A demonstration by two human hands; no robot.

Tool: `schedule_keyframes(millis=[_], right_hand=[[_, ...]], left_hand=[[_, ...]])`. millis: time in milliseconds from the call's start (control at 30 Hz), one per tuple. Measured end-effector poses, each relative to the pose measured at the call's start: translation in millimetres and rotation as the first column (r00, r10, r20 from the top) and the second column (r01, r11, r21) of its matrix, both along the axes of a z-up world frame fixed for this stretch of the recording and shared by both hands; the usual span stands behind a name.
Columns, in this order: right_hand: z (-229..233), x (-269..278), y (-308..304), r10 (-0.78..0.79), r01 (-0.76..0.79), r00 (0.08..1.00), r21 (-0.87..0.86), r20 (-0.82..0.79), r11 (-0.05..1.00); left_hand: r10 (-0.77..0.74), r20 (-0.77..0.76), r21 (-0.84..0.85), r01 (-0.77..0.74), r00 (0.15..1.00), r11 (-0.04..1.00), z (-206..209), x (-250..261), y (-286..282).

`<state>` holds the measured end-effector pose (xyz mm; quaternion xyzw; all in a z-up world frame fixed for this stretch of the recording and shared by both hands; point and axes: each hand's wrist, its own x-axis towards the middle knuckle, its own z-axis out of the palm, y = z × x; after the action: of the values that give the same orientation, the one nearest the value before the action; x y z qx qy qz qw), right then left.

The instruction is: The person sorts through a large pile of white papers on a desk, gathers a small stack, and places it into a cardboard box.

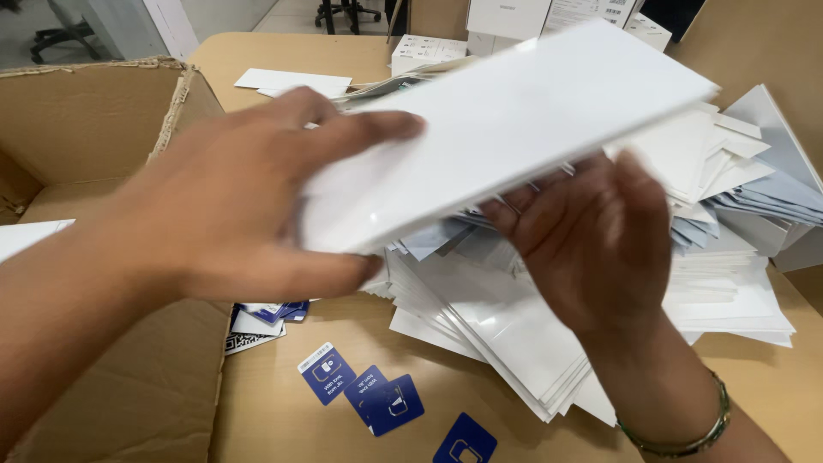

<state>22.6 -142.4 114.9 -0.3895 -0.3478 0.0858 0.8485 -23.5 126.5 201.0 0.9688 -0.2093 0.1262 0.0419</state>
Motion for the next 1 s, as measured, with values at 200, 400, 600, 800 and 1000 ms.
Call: schedule_keyframes(millis=[200,400,600,800,1000], right_hand=[[-4.2,-59.1,67.6,0.144,0.000,0.972,-0.611,0.187,0.791],[-36.5,-66.4,142.7,0.662,0.461,0.455,-0.794,0.595,0.397],[-53.1,-57.1,205.1,0.536,0.666,0.274,-0.560,0.798,0.493],[-55.4,-34.6,232.8,0.355,0.702,0.132,-0.340,0.925,0.625],[-67.7,-35.7,227.3,0.296,0.696,0.174,-0.331,0.939,0.637]], left_hand=[[0.294,0.190,0.148,-0.324,0.937,0.934,-22.3,-2.5,130.9],[0.293,0.315,-0.134,-0.264,0.903,0.955,-118.4,20.0,307.3],[0.556,0.103,0.069,-0.564,0.825,0.823,-223.0,24.6,436.2],[0.707,-0.051,0.249,-0.676,0.706,0.693,-292.3,7.4,499.8],[0.759,-0.139,0.326,-0.695,0.636,0.642,-342.0,0.9,510.1]])
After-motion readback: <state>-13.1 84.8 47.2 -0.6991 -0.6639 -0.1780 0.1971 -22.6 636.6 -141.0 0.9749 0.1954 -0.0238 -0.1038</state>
